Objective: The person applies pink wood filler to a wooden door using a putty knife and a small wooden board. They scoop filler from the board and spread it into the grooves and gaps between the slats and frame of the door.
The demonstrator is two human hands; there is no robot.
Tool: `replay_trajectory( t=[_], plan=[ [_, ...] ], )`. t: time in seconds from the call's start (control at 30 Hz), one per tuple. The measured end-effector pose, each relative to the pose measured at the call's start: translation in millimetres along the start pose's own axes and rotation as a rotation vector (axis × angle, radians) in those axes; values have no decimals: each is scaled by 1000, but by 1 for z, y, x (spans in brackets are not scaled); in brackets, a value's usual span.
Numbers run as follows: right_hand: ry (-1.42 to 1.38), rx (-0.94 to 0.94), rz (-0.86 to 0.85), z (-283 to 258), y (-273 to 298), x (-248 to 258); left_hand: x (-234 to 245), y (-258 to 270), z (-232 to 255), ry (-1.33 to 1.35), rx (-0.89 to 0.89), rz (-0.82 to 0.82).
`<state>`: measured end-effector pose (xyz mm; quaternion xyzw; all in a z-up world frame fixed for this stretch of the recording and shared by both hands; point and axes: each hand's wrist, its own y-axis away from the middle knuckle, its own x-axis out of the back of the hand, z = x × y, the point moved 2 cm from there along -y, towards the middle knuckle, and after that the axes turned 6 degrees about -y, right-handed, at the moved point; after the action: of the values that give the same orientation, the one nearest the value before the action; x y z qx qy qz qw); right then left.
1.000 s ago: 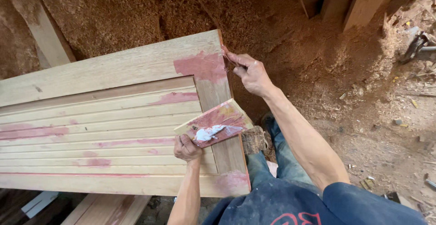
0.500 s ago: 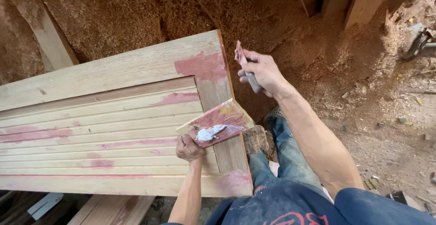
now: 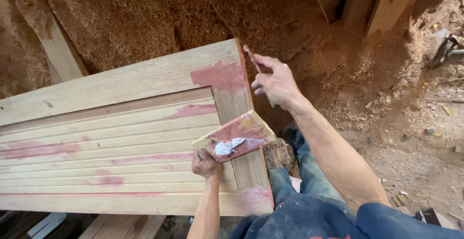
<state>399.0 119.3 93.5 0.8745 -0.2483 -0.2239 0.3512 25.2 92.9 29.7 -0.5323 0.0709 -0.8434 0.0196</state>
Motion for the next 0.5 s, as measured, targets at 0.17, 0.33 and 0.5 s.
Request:
replay_trajectory(
  t=[0.17,0.33,0.5],
  plan=[
    [222,346,-37,30,-38,9,5,4,0,-51,63,-21],
    [315,58,-101,64,-34,5,7,0,10,104,-42,14],
    [252,-70,-222,59,-5,22,2,5,2,-47,35,-5]
  ],
)
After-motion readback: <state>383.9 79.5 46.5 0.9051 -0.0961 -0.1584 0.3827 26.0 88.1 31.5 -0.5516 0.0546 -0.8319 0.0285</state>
